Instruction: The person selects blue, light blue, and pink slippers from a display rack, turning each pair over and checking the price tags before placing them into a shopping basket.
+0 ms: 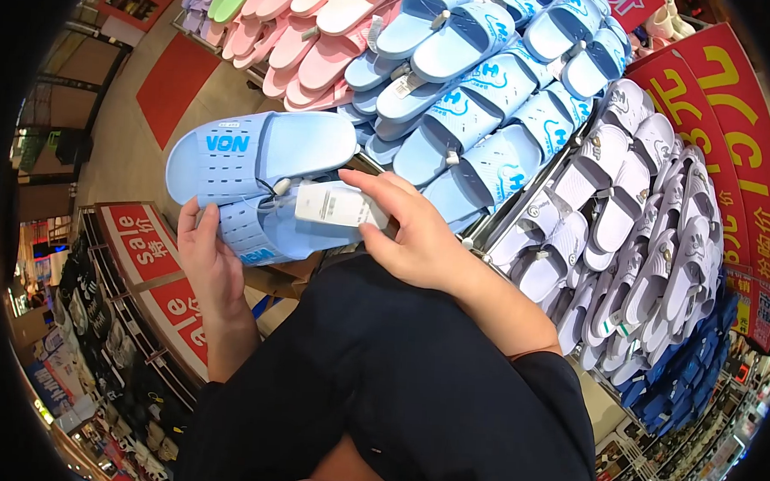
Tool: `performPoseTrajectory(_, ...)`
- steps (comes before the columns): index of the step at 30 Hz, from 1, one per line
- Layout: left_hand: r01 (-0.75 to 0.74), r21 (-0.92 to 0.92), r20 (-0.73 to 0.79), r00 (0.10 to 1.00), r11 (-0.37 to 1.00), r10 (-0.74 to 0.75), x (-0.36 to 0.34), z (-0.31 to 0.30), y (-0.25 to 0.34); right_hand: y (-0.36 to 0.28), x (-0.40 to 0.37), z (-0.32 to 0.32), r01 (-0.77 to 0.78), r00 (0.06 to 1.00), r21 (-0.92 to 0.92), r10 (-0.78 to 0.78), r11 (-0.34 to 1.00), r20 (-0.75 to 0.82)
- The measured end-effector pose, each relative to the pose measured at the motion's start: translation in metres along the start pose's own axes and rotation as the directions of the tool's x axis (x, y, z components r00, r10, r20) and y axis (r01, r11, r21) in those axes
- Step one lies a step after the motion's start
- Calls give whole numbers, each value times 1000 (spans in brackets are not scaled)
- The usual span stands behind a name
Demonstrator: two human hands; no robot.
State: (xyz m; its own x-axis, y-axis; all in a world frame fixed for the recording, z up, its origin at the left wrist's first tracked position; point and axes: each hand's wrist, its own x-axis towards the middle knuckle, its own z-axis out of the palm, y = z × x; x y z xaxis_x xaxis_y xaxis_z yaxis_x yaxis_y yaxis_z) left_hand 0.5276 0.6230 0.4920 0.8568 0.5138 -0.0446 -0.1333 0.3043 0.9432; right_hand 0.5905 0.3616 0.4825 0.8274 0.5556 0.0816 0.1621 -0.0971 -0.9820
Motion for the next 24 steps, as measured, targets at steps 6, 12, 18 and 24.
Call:
performPoseTrajectory(6,4,16,-68,998,1000,-3,6,-16,-8,27,14,10,72,993,-126,-60,989,103)
performPoseTrajectory(12,17,59,-335,942,998,4,38,-88,-28,44,17,23,-180,981,-18,180,984,72)
performPoseTrajectory(18,169,-345,-471,819,923,-326,96,-179,-122,67,13,22,-312,939,-29,313,950,140)
performPoseTrajectory(24,379,-418,-563,605,825,-563,138,-231,-252,88,4,29,-374,925,1,373,928,70)
